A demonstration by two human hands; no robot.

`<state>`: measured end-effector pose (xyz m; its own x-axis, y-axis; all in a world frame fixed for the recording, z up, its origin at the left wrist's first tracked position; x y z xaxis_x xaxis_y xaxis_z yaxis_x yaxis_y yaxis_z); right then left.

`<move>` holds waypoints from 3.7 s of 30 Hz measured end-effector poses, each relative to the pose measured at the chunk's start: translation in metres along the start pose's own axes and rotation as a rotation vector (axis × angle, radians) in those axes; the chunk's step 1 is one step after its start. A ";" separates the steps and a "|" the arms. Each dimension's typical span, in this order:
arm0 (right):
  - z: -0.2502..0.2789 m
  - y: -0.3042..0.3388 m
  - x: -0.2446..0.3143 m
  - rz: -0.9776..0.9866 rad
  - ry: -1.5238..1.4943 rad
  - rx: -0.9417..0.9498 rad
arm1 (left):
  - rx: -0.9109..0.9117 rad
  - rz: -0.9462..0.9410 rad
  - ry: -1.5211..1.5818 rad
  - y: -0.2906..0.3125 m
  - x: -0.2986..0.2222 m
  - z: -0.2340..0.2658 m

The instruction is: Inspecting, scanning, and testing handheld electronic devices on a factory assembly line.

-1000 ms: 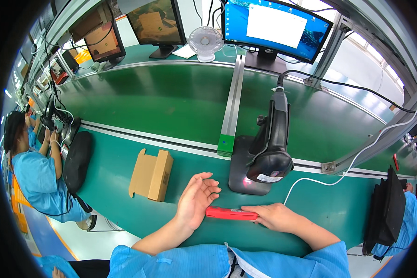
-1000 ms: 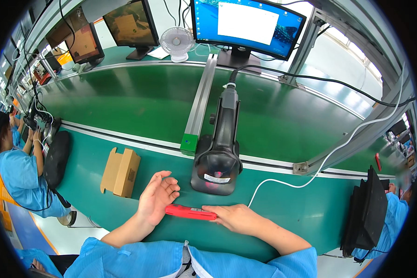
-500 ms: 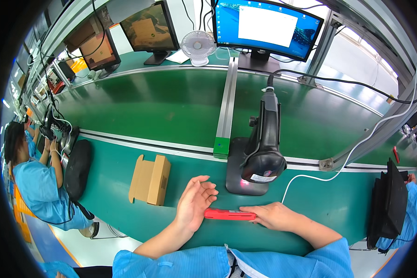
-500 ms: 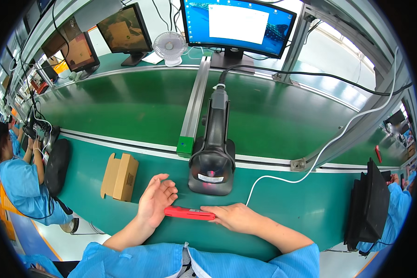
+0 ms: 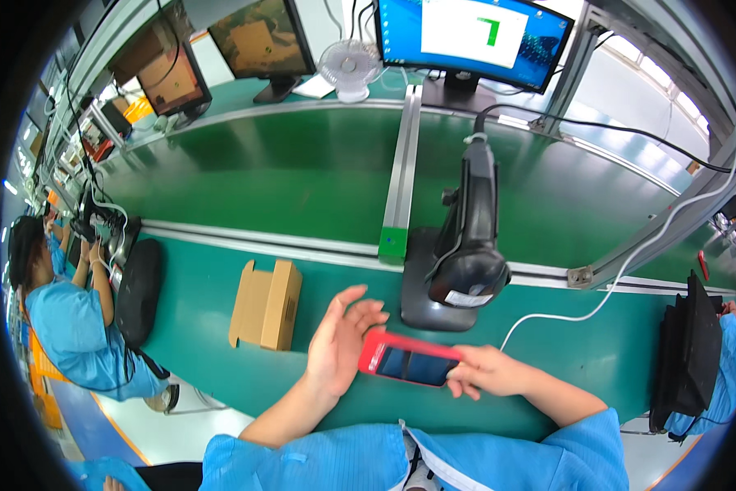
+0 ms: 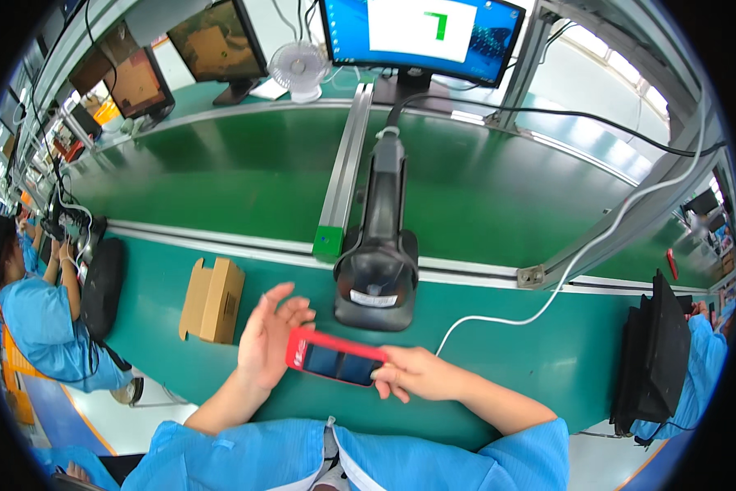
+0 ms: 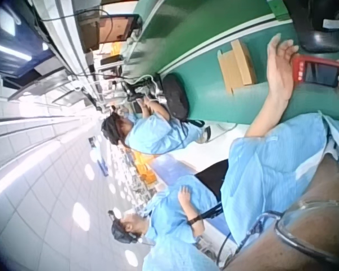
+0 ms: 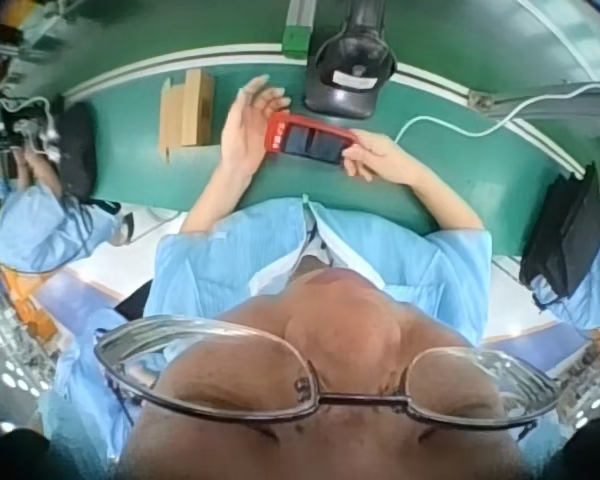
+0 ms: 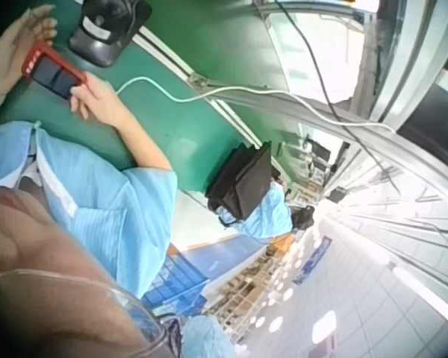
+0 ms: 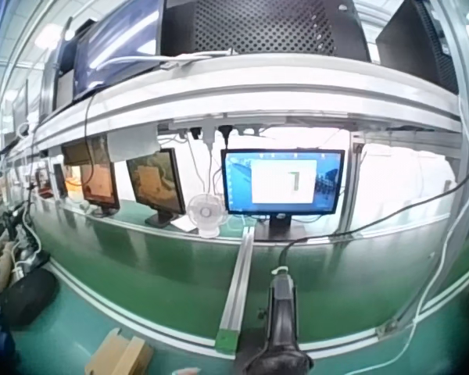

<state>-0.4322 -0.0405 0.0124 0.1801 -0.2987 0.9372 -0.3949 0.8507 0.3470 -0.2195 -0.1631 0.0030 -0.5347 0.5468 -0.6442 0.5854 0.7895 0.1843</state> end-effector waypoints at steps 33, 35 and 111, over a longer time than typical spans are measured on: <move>-0.038 -0.006 -0.024 0.200 -0.051 -0.156 | 0.280 -0.880 0.483 0.100 -0.189 0.048; -0.039 -0.005 -0.022 0.209 -0.010 -0.159 | 0.238 -0.864 0.480 0.099 -0.184 0.056; -0.027 0.003 -0.031 0.138 0.124 -0.065 | 0.180 -1.165 -1.533 0.130 -0.060 -0.016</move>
<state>-0.4144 -0.0174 -0.0163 0.2391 -0.1252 0.9629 -0.3650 0.9074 0.2086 -0.1218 -0.0888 0.0775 0.2006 -0.8966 -0.3948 0.4905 0.4407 -0.7518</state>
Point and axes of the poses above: each hand's wrist, its own y-axis away from the middle knuckle, its own z-axis out of the back of the hand, x = y × z, the point moved 3 cm from there along -y, towards the middle knuckle, and after that the axes turned 2 degrees about y, right-handed, at the moved point
